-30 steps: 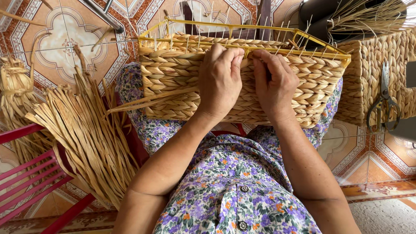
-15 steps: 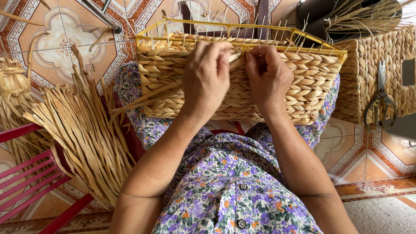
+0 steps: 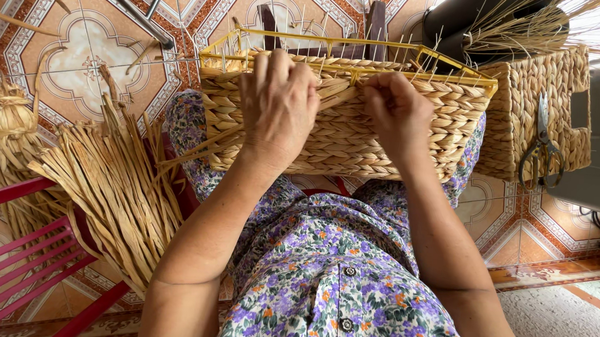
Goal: The person weaves dried palm leaves into a rectangular basket frame, threading strands through the top edge and tightening them by hand. They periodically adjust the basket and pull new strands from a nearby bundle to continue the weave.
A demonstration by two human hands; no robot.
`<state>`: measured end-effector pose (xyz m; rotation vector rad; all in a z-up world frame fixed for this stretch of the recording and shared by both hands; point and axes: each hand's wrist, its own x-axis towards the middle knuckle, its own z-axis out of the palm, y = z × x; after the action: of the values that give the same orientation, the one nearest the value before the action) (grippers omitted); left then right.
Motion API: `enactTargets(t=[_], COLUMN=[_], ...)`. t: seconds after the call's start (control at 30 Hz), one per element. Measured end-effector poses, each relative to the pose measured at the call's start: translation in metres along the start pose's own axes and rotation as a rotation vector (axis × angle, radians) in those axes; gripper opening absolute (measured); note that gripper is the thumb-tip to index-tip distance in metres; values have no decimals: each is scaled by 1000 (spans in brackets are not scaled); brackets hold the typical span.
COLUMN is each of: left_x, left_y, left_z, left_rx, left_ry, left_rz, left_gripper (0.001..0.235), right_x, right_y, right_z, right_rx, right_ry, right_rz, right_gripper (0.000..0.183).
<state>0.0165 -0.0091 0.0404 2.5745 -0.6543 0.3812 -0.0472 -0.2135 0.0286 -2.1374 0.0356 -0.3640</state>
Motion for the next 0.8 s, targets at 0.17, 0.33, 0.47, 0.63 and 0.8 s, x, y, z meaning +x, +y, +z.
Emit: enactTargets(t=[0.17, 0.33, 0.47, 0.63, 0.8], left_x=[-13, -5, 15, 27, 17], left_y=[9, 0, -23, -27, 5], left_z=[-7, 0, -21, -68, -26], left_rx=[-362, -128, -212, -175, -285], left_ry=[23, -96, -577, 242, -8], left_rz=[215, 297, 94, 334, 107], left_gripper=[61, 27, 16, 16, 16], right_x=[3, 11, 21, 29, 24], right_y=[-10, -30, -36, -23, -12], right_z=[-22, -21, -10, 13, 13], right_rx=[176, -76, -195, -347, -261], right_ry=[72, -49, -141, -46, -31], right_rz=[99, -124, -320, -311, -345], right_gripper=[7, 14, 16, 10, 12])
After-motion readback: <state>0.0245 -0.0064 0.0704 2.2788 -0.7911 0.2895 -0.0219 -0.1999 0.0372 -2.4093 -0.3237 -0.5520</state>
